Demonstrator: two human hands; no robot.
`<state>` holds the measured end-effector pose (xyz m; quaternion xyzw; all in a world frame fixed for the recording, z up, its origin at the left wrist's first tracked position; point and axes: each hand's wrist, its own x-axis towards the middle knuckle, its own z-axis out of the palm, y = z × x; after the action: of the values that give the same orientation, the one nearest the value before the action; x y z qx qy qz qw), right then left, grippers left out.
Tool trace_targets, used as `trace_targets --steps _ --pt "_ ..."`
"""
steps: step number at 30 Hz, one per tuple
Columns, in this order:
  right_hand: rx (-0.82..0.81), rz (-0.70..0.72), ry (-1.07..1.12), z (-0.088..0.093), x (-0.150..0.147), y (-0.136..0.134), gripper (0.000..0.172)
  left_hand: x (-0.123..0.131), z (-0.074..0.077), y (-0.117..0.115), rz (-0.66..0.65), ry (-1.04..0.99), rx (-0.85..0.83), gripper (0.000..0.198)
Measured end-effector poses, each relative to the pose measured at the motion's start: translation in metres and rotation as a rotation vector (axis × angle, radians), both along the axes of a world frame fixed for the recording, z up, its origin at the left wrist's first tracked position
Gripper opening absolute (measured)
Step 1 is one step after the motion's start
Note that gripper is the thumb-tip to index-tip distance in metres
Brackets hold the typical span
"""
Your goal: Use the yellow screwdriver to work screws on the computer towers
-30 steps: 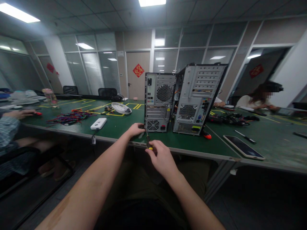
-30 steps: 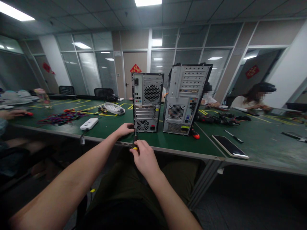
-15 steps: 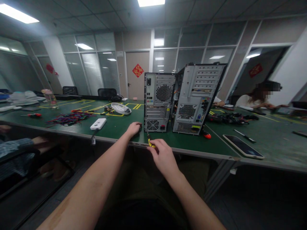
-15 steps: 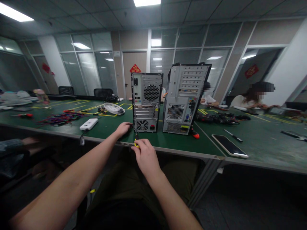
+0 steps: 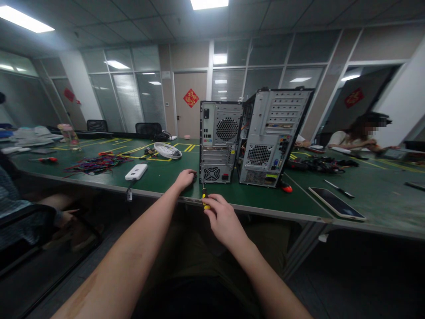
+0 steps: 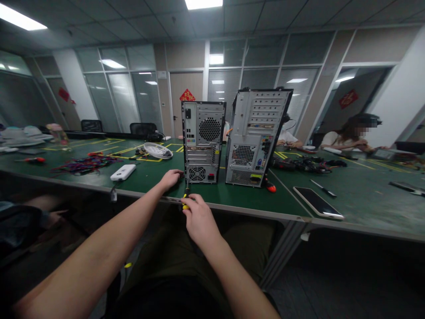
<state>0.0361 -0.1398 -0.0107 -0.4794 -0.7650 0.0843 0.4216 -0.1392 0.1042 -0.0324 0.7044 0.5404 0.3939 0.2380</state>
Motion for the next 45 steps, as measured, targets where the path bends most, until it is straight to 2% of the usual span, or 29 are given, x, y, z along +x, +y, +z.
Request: trace_targets --steps 7,14,22,28,33,37,45 --pt "0.020 -0.023 0.002 0.0003 -0.0010 -0.0001 0.020 0.0006 0.0022 -0.0009 -0.001 0.017 -0.006 0.044" --pt "0.055 -0.025 -0.064 0.0012 -0.0017 -0.0029 0.028 0.0006 0.0045 -0.0038 0.006 0.034 0.001 0.044" --pt "0.078 -0.059 -0.029 -0.0016 -0.0007 0.0011 0.014 0.0009 0.0032 -0.0028 0.012 0.024 -0.002 0.043" --pt "0.043 -0.080 -0.131 0.0020 0.0004 -0.0025 0.025 0.0020 0.0045 -0.0046 0.015 0.026 -0.018 0.044" --pt "0.003 -0.090 -0.123 0.0005 -0.0009 -0.0005 0.016 0.0022 0.0052 -0.0060 0.018 0.033 -0.008 0.042" --pt "-0.041 -0.108 -0.145 0.0012 -0.0024 -0.0005 0.017 0.0022 0.0055 -0.0058 0.024 0.047 -0.009 0.041" --pt "-0.047 -0.167 -0.325 0.0068 -0.0013 -0.0082 0.030 0.0025 0.0032 -0.0028 0.023 0.039 -0.006 0.040"
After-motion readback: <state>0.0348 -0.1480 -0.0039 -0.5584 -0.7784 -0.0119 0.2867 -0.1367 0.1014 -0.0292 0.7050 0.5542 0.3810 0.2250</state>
